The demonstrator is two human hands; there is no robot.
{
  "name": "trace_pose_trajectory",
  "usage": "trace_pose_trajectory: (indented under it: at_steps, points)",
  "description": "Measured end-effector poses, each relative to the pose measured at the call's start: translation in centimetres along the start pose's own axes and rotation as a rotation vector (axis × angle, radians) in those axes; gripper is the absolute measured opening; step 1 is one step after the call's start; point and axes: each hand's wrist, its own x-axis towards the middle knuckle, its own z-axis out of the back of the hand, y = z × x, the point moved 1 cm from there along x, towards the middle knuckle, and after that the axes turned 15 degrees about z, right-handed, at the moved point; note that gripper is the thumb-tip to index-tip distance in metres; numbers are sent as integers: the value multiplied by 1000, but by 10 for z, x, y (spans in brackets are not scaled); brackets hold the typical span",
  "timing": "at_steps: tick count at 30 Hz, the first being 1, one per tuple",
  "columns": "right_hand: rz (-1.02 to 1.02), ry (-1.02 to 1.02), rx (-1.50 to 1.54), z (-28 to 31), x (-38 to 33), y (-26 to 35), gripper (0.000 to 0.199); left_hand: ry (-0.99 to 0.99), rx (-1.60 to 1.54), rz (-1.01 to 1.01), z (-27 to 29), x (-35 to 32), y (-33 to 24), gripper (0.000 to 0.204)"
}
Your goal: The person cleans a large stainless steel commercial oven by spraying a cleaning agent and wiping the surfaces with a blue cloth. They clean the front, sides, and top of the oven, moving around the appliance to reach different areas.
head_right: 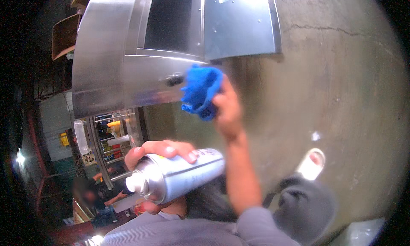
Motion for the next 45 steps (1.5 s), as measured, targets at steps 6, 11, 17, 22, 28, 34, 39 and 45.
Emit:
trace_pose_trajectory:
  at_steps: [6, 11, 17, 22, 28, 34, 39, 45]
  points:
    - [0, 126, 140, -1, 16, -13, 53, -76, -4, -213, 4, 4, 13, 98]
    - [-21, 188, 137, -10, 26, -13, 53, -234, -14, -238, -6, 7, 17, 102]
    - [-33, 194, -142, -5, 38, -13, 54, -408, -23, -21, -6, 19, 26, 114]
    - [-43, 172, -96, -3, 44, -15, 49, -538, 239, 69, -7, 23, 29, 93]
    - [-124, 141, -62, -19, 36, -5, 43, -670, 264, 69, -5, 29, 36, 88]
    - [-58, 134, -137, -29, 37, -4, 35, -755, 367, 9, 1, 31, 41, 90]
    - [106, 29, -340, -23, 41, -6, 31, -682, 613, -37, 4, 32, 41, 86]
    - [178, -510, -255, 10, 57, 1, 17, -802, 931, 16, 14, 19, 54, 74]
